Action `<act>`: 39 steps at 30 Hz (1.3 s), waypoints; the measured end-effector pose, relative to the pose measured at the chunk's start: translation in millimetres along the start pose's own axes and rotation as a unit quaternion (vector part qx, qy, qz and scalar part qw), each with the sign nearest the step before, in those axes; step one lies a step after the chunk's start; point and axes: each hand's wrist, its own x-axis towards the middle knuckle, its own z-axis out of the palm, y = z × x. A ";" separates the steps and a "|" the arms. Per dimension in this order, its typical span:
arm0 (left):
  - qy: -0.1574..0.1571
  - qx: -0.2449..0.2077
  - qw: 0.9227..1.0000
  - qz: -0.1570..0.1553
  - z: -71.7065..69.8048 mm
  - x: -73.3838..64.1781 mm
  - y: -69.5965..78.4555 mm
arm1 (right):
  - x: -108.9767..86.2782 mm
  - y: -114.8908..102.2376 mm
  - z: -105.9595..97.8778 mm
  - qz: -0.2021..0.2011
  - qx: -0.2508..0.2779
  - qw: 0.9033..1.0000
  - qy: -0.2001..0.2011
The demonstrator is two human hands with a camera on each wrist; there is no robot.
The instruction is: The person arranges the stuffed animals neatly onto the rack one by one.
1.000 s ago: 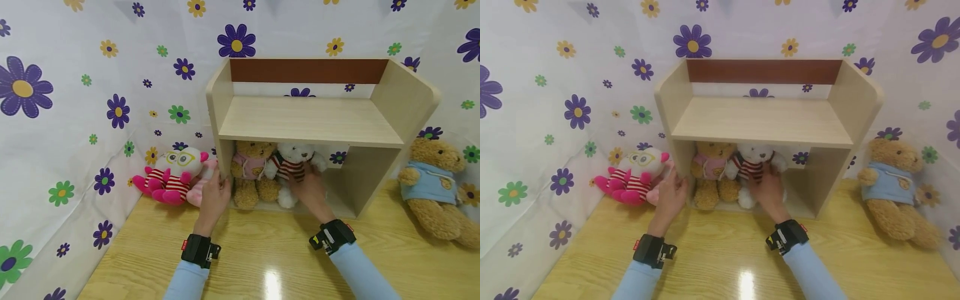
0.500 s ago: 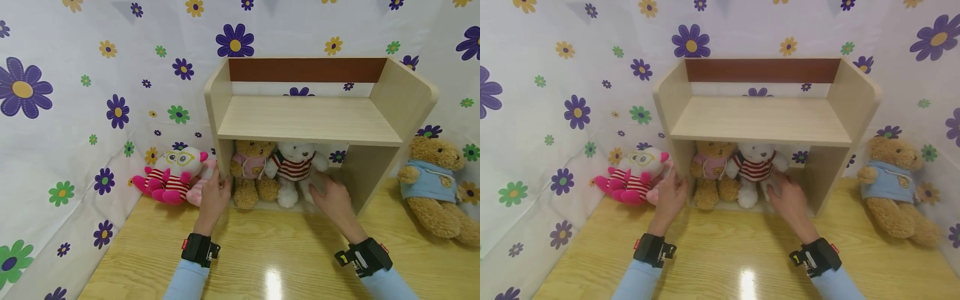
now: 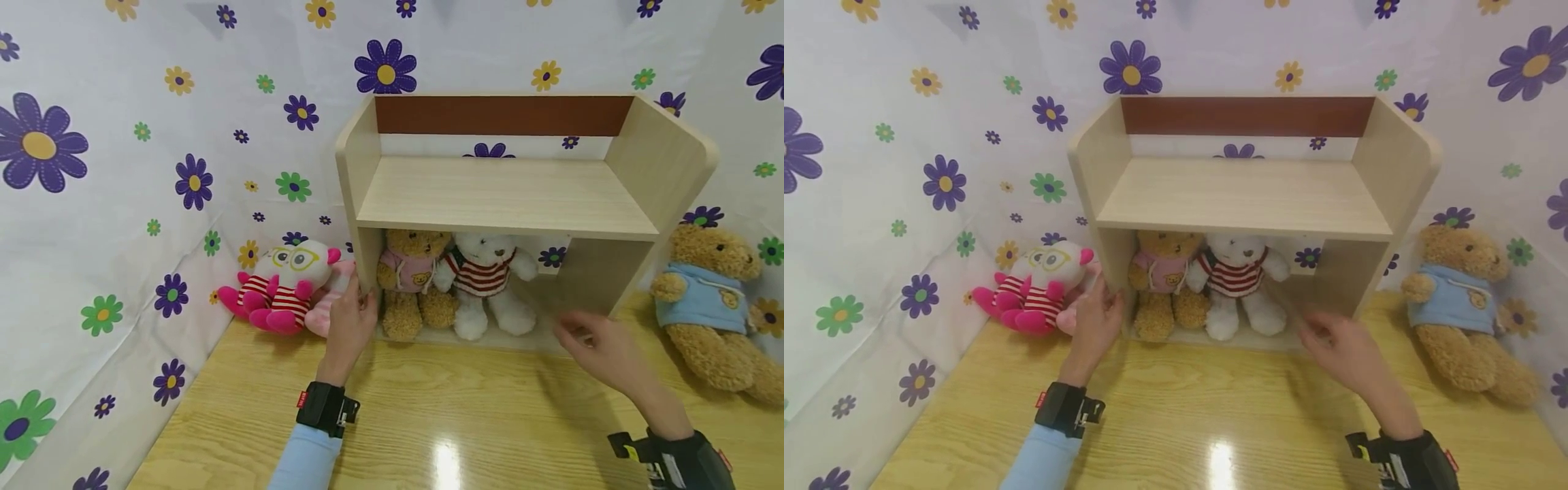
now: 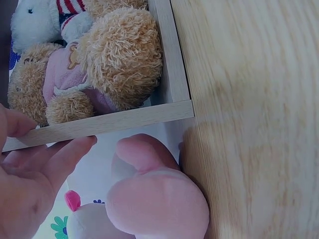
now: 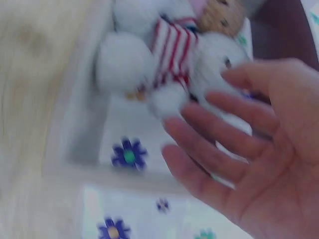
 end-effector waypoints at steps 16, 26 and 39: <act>-0.010 -0.007 1.000 -0.014 -0.4 -1.6 0.5 | -54.0 83.0 -65.3 0.246 -0.224 0.933 0.134; -0.006 -0.003 1.000 -0.001 -0.2 -0.7 1.4 | -73.3 111.4 -76.2 0.274 -0.241 0.930 0.039; -0.001 0.008 1.000 -0.002 0.0 -2.1 -0.1 | -74.5 128.4 -67.5 0.365 -0.161 0.912 -0.091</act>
